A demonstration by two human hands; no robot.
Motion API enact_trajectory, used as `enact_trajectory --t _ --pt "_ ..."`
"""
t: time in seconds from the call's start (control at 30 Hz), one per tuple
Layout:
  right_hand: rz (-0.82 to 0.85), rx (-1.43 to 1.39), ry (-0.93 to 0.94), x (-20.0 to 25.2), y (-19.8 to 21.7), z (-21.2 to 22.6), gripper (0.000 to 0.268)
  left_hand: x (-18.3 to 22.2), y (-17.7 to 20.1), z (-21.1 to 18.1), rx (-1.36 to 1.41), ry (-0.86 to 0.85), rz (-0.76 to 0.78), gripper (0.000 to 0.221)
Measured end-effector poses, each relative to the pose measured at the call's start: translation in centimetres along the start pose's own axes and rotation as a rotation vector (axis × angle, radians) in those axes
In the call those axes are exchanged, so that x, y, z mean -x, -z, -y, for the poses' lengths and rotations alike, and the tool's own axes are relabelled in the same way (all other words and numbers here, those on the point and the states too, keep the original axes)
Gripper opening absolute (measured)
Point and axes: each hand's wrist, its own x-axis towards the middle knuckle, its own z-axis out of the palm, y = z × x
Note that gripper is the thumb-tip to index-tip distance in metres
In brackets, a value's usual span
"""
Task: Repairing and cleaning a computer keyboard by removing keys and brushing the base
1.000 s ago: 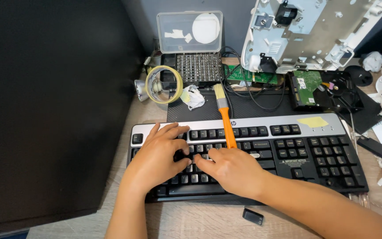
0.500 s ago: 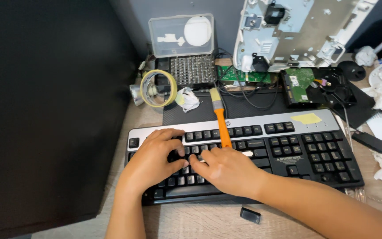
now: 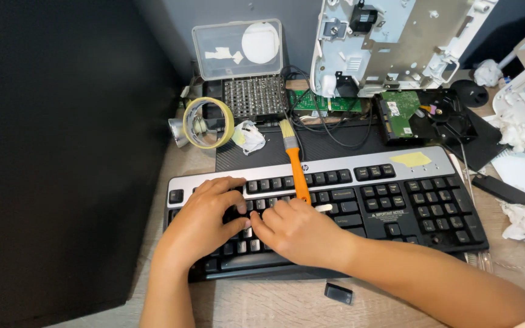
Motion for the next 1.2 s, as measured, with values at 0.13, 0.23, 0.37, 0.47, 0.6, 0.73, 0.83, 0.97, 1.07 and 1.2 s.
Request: enact_trajectory --t 0.13,0.23,0.37,0.47,0.6,0.73,0.83,0.97,1.07,1.2 --pt "-0.066 -0.09 -0.027 -0.3 0.2 -0.5 0.017 -0.4 1.5 -1.6 -0.033 0.106 0.098 0.017" --pt "-0.007 -0.107 -0.051 -0.1 0.1 -0.3 0.022 -0.3 1.3 -1.5 -0.006 0.113 0.083 0.017" --pt "0.06 -0.129 -0.086 0.1 -0.1 -0.3 0.026 -0.3 1.3 -1.6 0.012 0.116 0.072 0.017" --pt "0.088 -0.156 -0.102 0.3 -0.2 -0.2 0.028 -0.4 1.4 -1.6 0.026 0.115 0.071 0.017" --pt "0.098 -0.144 -0.122 0.3 -0.3 -0.3 0.03 -0.4 1.3 -1.5 0.026 0.114 0.07 0.017" --pt "0.099 -0.171 -0.14 0.4 -0.2 -0.2 0.03 -0.3 1.4 -1.7 0.032 0.122 0.073 0.018" --pt "0.099 -0.209 -0.155 0.6 -0.2 -0.3 0.031 -0.4 1.6 -1.8 0.037 0.137 0.075 0.016" --pt "0.054 -0.152 -0.139 1.1 -1.0 -0.4 0.028 -0.4 1.5 -1.4 0.053 0.101 0.063 0.016" --pt "0.031 -0.101 -0.129 1.4 -1.6 -0.5 0.028 -0.1 2.0 -1.2 0.108 0.089 0.05 0.015" --pt "0.044 -0.072 -0.136 2.1 -2.4 -0.8 0.03 0.2 2.2 -0.9 0.187 0.081 0.059 0.019"
